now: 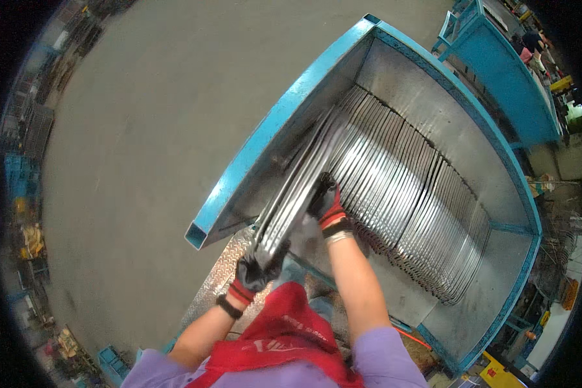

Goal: Operating a stamping press to form metal parts and organizing them into storage bins.

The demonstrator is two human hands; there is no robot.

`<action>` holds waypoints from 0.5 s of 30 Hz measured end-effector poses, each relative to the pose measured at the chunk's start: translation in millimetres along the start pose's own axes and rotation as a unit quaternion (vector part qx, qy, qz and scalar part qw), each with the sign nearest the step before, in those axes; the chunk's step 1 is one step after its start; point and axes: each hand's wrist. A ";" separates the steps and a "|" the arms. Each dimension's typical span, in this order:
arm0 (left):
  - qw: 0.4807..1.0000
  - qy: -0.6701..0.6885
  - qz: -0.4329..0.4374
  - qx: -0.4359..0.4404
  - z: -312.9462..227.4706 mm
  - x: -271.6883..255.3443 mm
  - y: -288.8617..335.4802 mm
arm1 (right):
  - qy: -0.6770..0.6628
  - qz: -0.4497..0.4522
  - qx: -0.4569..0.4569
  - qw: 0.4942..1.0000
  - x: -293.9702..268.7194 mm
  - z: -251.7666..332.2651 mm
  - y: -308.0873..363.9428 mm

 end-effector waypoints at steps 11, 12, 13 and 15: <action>0.996 0.080 0.029 0.022 -14.4 81.8 -142.9 | 0.479 0.024 -0.179 0.859 -9.2 99.5 -69.0; 0.991 0.099 0.076 0.050 -14.1 78.1 -154.5 | 0.478 0.094 -0.147 0.861 -7.6 120.5 -82.0; 0.991 0.104 0.076 0.044 -5.9 83.5 -162.7 | 0.476 0.156 -0.113 0.858 -15.5 141.4 -84.2; 0.995 0.059 0.037 0.073 -22.7 74.9 -153.5 | 0.513 0.121 -0.104 0.843 7.0 107.5 -84.8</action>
Point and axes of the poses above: each hand's wrist, its own y-axis away from the middle knuckle, its own x-axis out of the palm, z = x × y, and after that the axes turned 7 degrees about -y, right-handed
